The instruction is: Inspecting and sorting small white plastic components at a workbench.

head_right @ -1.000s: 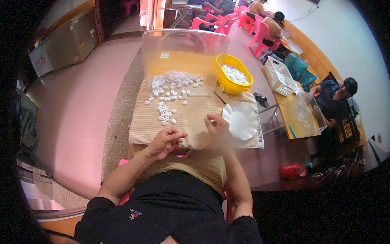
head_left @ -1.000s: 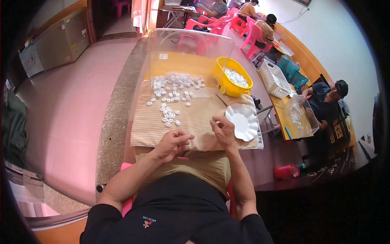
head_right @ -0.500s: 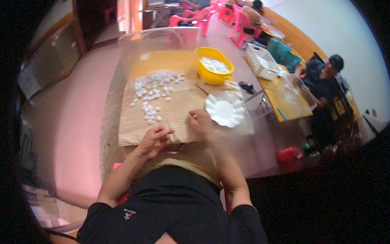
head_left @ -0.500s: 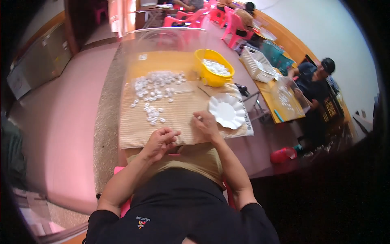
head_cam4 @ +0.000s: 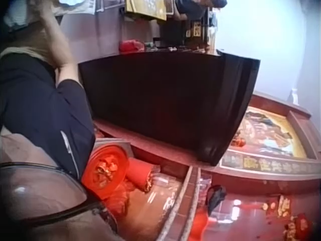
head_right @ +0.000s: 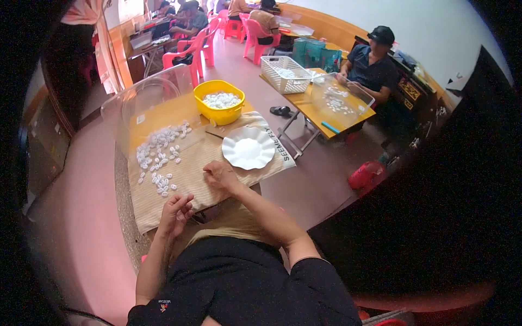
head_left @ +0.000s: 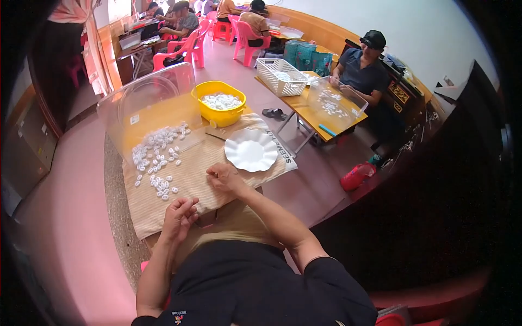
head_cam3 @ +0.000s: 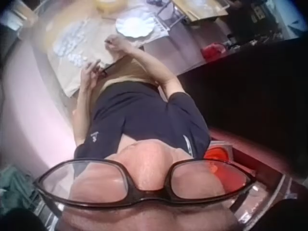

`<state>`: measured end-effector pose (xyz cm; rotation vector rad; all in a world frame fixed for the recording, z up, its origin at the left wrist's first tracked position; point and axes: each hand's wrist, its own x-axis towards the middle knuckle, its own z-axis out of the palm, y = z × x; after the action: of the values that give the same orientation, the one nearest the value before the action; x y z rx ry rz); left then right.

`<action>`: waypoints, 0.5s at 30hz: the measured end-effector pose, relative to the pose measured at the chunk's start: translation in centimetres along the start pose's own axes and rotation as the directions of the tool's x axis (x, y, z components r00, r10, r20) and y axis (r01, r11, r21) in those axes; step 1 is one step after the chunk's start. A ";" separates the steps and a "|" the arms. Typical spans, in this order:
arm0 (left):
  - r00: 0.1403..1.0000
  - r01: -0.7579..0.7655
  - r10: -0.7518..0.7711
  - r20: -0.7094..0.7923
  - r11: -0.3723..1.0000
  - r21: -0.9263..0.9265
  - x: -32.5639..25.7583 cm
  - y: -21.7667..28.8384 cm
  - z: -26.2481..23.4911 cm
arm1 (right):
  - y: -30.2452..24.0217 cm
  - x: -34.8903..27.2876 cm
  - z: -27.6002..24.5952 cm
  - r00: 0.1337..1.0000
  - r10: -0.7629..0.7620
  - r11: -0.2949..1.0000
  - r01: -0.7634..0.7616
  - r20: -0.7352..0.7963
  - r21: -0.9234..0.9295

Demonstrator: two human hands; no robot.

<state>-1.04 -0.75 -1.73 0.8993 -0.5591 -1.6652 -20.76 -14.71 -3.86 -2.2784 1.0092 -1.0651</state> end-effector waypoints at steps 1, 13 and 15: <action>1.000 0.003 -0.003 -0.003 1.000 -0.007 0.0 0.0 -0.1 | 0.0 0.0 0.1 1.000 -0.002 1.000 0.002 -0.008 -0.001; 1.000 0.004 -0.004 0.009 1.000 -0.004 0.0 0.1 0.1 | 0.1 -0.1 0.3 0.999 -0.036 0.996 0.035 -0.008 -0.080; 1.000 0.003 -0.003 0.011 1.000 -0.005 0.1 0.0 -0.1 | -0.1 -0.1 0.1 1.000 -0.031 0.996 0.031 0.001 -0.084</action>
<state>-1.01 -0.82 -1.83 0.8887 -0.5609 -1.6744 -20.67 -14.60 -3.88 -2.3681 1.0412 -1.0538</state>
